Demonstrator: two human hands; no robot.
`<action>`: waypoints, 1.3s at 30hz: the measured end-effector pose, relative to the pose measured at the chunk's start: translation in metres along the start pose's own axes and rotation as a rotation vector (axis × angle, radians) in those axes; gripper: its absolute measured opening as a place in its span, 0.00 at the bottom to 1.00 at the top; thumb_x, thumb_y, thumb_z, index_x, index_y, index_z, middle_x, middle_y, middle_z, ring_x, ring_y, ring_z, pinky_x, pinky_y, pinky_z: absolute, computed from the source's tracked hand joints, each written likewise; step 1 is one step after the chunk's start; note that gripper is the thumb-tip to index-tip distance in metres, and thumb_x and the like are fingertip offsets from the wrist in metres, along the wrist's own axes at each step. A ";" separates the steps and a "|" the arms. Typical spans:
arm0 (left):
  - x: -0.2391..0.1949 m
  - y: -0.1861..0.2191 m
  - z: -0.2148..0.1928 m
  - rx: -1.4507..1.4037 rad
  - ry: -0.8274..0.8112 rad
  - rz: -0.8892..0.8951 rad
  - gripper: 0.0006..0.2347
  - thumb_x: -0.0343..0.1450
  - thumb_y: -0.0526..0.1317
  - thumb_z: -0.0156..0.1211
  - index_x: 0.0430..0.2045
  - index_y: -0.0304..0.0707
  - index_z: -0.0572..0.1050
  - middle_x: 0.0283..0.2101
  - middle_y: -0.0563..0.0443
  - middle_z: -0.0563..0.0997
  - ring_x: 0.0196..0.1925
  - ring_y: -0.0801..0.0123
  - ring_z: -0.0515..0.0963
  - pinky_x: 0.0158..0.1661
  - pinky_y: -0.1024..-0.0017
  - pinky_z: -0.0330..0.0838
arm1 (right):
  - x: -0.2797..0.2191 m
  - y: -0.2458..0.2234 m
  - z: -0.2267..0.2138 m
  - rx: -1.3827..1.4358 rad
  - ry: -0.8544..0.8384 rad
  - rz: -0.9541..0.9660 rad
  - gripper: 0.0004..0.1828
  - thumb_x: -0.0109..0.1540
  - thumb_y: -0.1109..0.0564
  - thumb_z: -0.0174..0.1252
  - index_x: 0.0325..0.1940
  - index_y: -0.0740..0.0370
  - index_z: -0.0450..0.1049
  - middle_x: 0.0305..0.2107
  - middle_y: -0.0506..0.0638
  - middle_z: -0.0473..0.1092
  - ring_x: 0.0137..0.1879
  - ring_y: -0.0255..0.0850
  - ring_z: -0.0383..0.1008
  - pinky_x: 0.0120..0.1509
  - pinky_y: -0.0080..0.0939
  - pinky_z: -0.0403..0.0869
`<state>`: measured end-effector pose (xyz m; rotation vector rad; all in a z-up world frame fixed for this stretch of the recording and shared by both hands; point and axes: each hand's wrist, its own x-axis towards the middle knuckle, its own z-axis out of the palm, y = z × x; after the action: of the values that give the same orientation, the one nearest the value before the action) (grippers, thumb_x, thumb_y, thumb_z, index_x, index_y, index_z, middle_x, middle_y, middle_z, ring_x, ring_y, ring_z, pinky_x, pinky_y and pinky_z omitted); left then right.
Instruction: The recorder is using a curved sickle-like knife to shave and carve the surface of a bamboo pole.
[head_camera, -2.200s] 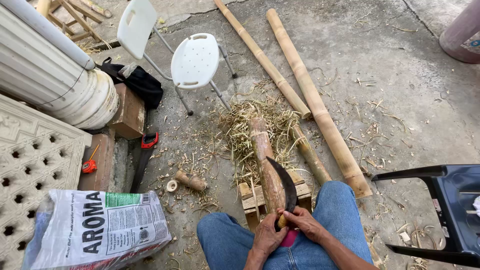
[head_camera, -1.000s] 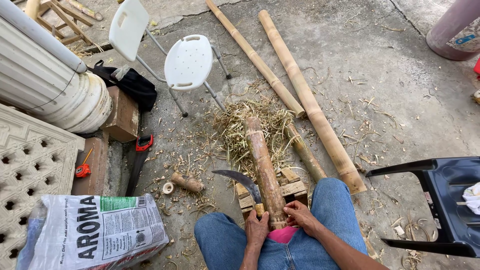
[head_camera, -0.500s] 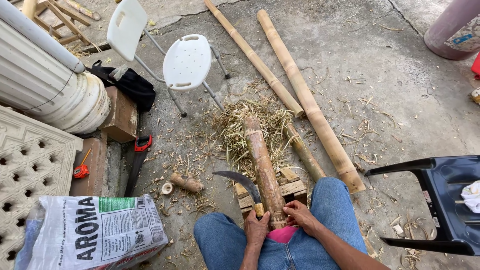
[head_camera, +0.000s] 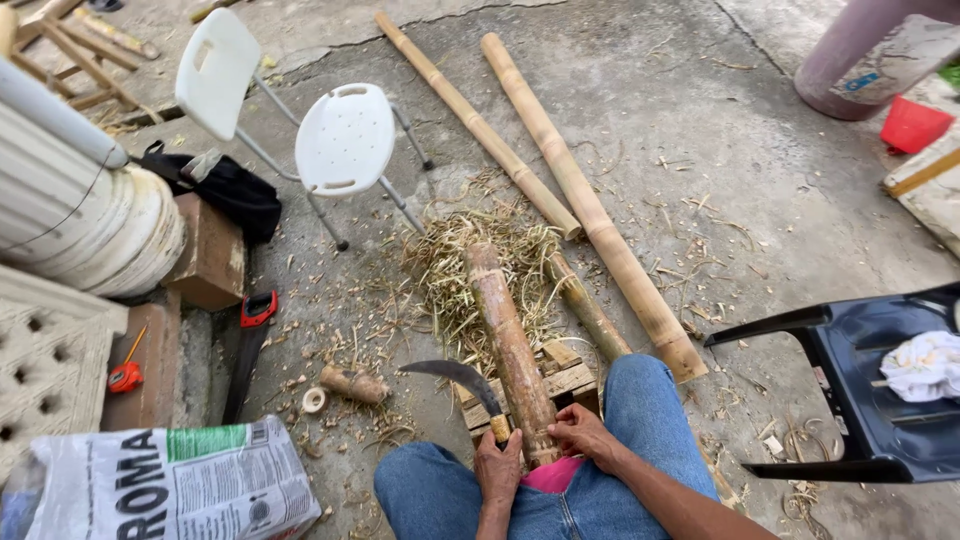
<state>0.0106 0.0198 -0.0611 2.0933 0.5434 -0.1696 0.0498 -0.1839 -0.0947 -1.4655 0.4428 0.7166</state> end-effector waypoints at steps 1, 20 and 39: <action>0.001 0.001 0.000 0.004 -0.015 0.014 0.14 0.67 0.47 0.68 0.28 0.33 0.75 0.24 0.43 0.80 0.27 0.57 0.80 0.34 0.57 0.72 | 0.001 0.001 0.002 0.012 0.016 -0.005 0.24 0.59 0.53 0.68 0.53 0.64 0.67 0.36 0.54 0.73 0.33 0.38 0.71 0.36 0.39 0.74; -0.012 -0.050 -0.102 -0.086 0.720 0.124 0.15 0.73 0.45 0.62 0.35 0.25 0.73 0.28 0.36 0.79 0.27 0.47 0.78 0.32 0.54 0.71 | 0.009 0.002 0.067 -0.683 0.303 -0.157 0.55 0.46 0.38 0.78 0.57 0.75 0.53 0.46 0.76 0.70 0.52 0.63 0.75 0.58 0.51 0.75; 0.002 0.107 -0.157 -0.366 0.636 0.224 0.14 0.73 0.43 0.60 0.42 0.26 0.71 0.37 0.42 0.77 0.31 0.66 0.78 0.30 0.68 0.75 | 0.000 -0.008 0.064 -0.638 0.263 -0.209 0.55 0.45 0.39 0.76 0.57 0.74 0.50 0.43 0.74 0.69 0.50 0.63 0.75 0.57 0.53 0.74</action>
<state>0.0456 0.1000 0.1075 1.8029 0.6448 0.6965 0.0450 -0.1204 -0.0834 -2.1874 0.2582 0.5169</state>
